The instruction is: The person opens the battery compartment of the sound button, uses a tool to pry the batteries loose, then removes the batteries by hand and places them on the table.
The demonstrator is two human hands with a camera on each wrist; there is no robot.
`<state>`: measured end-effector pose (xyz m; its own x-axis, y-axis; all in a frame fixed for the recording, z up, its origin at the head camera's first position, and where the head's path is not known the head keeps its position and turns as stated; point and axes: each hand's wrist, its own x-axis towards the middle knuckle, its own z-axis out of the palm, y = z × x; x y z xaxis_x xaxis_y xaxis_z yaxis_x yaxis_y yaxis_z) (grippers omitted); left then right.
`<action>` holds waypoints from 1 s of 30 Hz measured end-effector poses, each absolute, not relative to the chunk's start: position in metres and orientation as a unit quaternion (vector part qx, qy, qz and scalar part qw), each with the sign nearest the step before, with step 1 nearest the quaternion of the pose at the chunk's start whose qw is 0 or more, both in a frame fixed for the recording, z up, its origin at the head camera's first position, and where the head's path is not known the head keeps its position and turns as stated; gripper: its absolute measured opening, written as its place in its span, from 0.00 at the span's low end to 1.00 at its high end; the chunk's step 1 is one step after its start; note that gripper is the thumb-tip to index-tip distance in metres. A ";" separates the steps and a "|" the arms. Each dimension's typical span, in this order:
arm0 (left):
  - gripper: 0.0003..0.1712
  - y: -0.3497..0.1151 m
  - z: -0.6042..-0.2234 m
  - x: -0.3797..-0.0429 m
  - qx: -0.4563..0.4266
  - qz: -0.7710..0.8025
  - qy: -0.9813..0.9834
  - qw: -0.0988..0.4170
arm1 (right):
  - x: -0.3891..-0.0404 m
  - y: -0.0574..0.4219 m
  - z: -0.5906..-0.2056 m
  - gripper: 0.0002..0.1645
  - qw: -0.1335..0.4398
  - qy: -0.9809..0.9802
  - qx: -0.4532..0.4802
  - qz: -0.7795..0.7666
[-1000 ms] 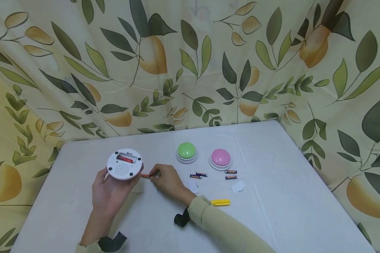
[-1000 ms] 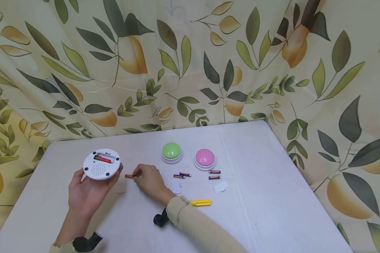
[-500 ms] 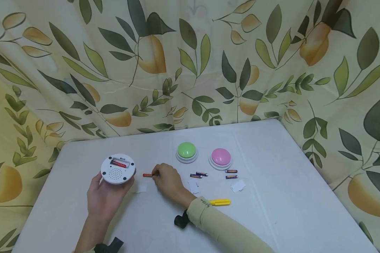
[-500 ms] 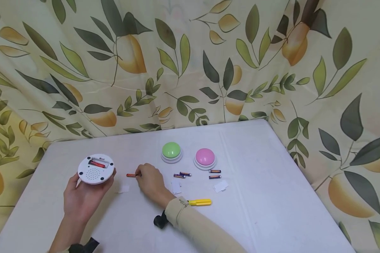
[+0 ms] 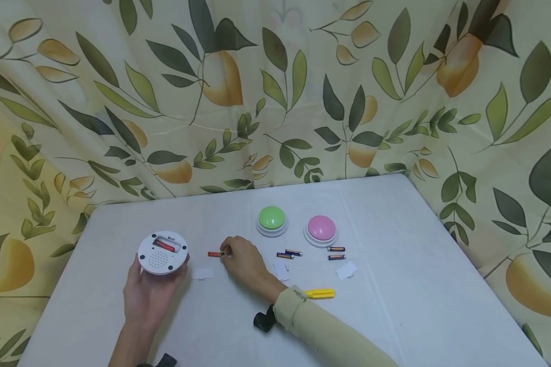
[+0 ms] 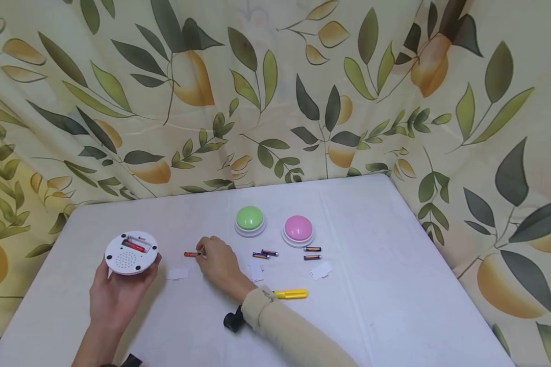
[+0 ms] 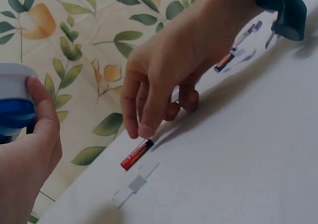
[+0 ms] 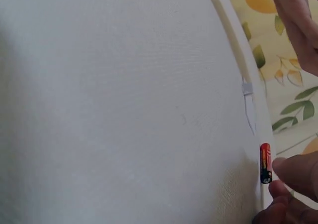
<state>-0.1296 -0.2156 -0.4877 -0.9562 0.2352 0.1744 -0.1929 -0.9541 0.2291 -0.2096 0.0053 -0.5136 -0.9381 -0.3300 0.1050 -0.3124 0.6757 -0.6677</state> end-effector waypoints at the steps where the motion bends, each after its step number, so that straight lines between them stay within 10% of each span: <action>1: 0.26 -0.215 -0.487 -0.128 0.095 0.983 0.121 0.103 | -0.209 0.006 -0.514 0.09 0.014 0.912 -0.179 -0.368; 30: 0.31 -0.201 -0.512 -0.128 0.044 0.959 0.258 0.109 | -0.192 -0.008 -0.467 0.12 0.031 0.749 -0.297 -0.591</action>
<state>-0.1281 -0.2008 -0.5116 -0.9722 0.2325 0.0280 -0.1872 -0.8433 0.5039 -0.1919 -0.0085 -0.4666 -0.8215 -0.4815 0.3055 -0.4089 0.1240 -0.9041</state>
